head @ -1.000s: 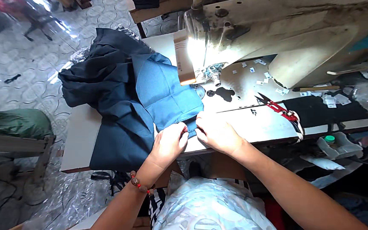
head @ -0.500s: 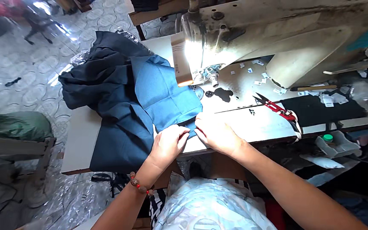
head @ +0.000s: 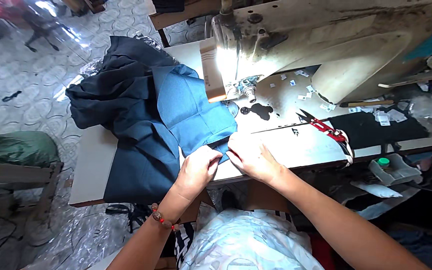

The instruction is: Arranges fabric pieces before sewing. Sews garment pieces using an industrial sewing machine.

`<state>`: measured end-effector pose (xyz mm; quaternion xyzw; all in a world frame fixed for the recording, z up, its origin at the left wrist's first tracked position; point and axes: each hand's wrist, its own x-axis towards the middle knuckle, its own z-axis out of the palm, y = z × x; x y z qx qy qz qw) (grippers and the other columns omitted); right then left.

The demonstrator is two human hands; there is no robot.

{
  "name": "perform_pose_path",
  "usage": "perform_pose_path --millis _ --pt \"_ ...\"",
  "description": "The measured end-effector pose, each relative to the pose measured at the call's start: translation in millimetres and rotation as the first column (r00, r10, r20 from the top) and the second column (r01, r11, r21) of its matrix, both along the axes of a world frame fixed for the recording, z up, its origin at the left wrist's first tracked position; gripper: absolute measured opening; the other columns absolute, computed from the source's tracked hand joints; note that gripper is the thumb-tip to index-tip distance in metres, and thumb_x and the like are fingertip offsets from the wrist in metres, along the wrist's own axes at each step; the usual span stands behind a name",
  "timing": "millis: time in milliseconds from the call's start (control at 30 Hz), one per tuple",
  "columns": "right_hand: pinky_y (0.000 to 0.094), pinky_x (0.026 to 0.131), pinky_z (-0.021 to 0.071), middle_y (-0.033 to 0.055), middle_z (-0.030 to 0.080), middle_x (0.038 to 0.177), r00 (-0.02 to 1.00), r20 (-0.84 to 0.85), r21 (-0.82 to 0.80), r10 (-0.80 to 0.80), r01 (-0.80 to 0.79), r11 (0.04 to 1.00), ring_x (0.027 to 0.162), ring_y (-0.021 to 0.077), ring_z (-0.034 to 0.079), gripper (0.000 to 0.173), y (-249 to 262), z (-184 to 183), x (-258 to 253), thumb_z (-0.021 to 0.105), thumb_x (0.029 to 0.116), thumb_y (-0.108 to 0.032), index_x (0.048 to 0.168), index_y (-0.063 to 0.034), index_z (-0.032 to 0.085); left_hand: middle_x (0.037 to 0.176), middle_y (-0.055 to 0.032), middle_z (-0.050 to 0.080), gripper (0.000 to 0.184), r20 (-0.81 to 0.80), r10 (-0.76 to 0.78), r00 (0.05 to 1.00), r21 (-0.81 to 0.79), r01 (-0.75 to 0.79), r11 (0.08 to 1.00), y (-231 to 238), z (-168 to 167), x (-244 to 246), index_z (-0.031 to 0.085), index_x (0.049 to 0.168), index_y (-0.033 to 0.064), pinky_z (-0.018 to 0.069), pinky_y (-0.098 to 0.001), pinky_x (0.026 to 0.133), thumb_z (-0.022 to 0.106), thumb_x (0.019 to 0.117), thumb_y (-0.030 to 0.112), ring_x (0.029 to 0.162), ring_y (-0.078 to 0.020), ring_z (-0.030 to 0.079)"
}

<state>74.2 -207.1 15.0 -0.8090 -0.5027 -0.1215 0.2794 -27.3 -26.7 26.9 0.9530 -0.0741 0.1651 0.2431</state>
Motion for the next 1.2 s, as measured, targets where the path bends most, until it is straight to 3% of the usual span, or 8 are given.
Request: perform_pose_path --millis 167,433,667,733,800,900,1033,1200 --pt "0.0401 0.080 0.0544 0.0113 0.074 0.108 0.994 0.104 0.229 -0.027 0.003 0.973 0.096 0.0246 0.070 0.016 -8 1 -20 0.063 0.0958 -0.010 0.100 -0.0090 0.078 0.088 -0.0096 0.072 0.012 -0.065 0.029 0.997 0.031 -0.027 0.999 -1 3 2 0.080 0.095 0.0094 0.0604 -0.0386 0.077 0.071 0.0876 0.007 0.084 -0.0220 0.072" --pt "0.0407 0.084 0.0547 0.0051 0.075 0.108 0.988 0.057 -0.003 -0.141 0.141 0.990 0.101 0.0249 0.069 0.031 -8 -17 -59 0.055 0.0990 -0.006 0.124 -0.0114 0.073 0.087 -0.0121 0.070 0.010 -0.232 0.010 0.973 0.264 0.054 0.963 -2 23 10 0.077 0.094 0.0089 0.0594 -0.0469 0.070 0.068 0.0933 0.014 0.083 -0.0291 0.072" --pt "0.0515 0.086 0.0545 0.0040 0.077 0.110 0.955 0.156 -0.148 -0.251 0.274 0.950 0.113 0.0323 0.069 0.028 -7 -5 -72 0.064 0.0859 -0.002 0.108 -0.0135 0.077 0.115 -0.0213 0.064 0.024 -0.675 -0.217 0.706 0.441 0.621 0.648 -24 89 50 0.064 0.116 -0.0032 0.0542 -0.0506 0.080 0.047 0.0995 -0.008 0.101 -0.0388 0.066" --pt "0.0544 0.088 0.0544 0.0023 0.077 0.108 0.954 0.152 -0.195 -0.259 0.286 0.938 0.115 0.0344 0.068 0.030 -6 0 -75 0.067 0.0826 0.000 0.107 -0.0149 0.077 0.105 -0.0156 0.066 0.018 -0.522 -0.491 0.697 0.492 0.717 0.495 -9 77 61 0.064 0.107 -0.0004 0.0550 -0.0430 0.073 0.050 0.0982 -0.007 0.094 -0.0314 0.068" --pt "0.0566 0.089 0.0538 0.0017 0.076 0.105 0.957 0.155 -0.215 -0.247 0.277 0.937 0.114 0.0335 0.068 0.032 -6 0 -75 0.069 0.0800 0.002 0.106 -0.0156 0.076 0.115 -0.0111 0.069 0.024 -0.432 -0.650 0.626 0.458 0.773 0.440 14 62 74 0.066 0.119 0.0057 0.0560 -0.0444 0.081 0.052 0.1006 -0.001 0.106 -0.0304 0.068" --pt "0.0577 0.094 0.0524 0.0003 0.071 0.130 0.980 0.125 -0.278 -0.156 0.186 0.942 0.122 0.0265 0.066 0.050 -8 -2 -61 0.066 0.0822 0.003 0.127 -0.0191 0.072 0.146 -0.0089 0.058 0.049 -0.555 -0.463 0.691 0.347 0.698 0.626 39 54 66 0.051 0.151 0.0196 0.0541 -0.0531 0.088 0.061 0.1028 0.021 0.125 -0.0395 0.059" --pt "0.0571 0.101 0.0481 0.0040 0.066 0.139 0.997 -0.046 -0.238 0.059 -0.068 0.969 0.130 0.0292 0.060 0.037 2 0 -11 0.054 0.0971 -0.004 0.127 -0.0157 0.071 0.161 -0.0060 0.040 0.069 -0.686 0.046 0.726 0.428 0.352 0.832 23 63 54 0.030 0.163 0.0233 0.0535 -0.0538 0.092 0.060 0.1027 0.039 0.134 -0.0420 0.050" --pt "0.0535 0.100 0.0486 0.0068 0.072 0.122 0.993 -0.007 -0.170 0.118 -0.117 0.978 0.119 0.0301 0.064 0.025 7 0 51 0.056 0.0985 -0.011 0.113 -0.0136 0.076 0.144 -0.0155 0.057 0.065 -0.483 0.206 0.851 0.520 0.090 0.849 5 50 83 0.053 0.148 0.0069 0.0551 -0.0527 0.088 0.064 0.0984 0.048 0.123 -0.0404 0.058"
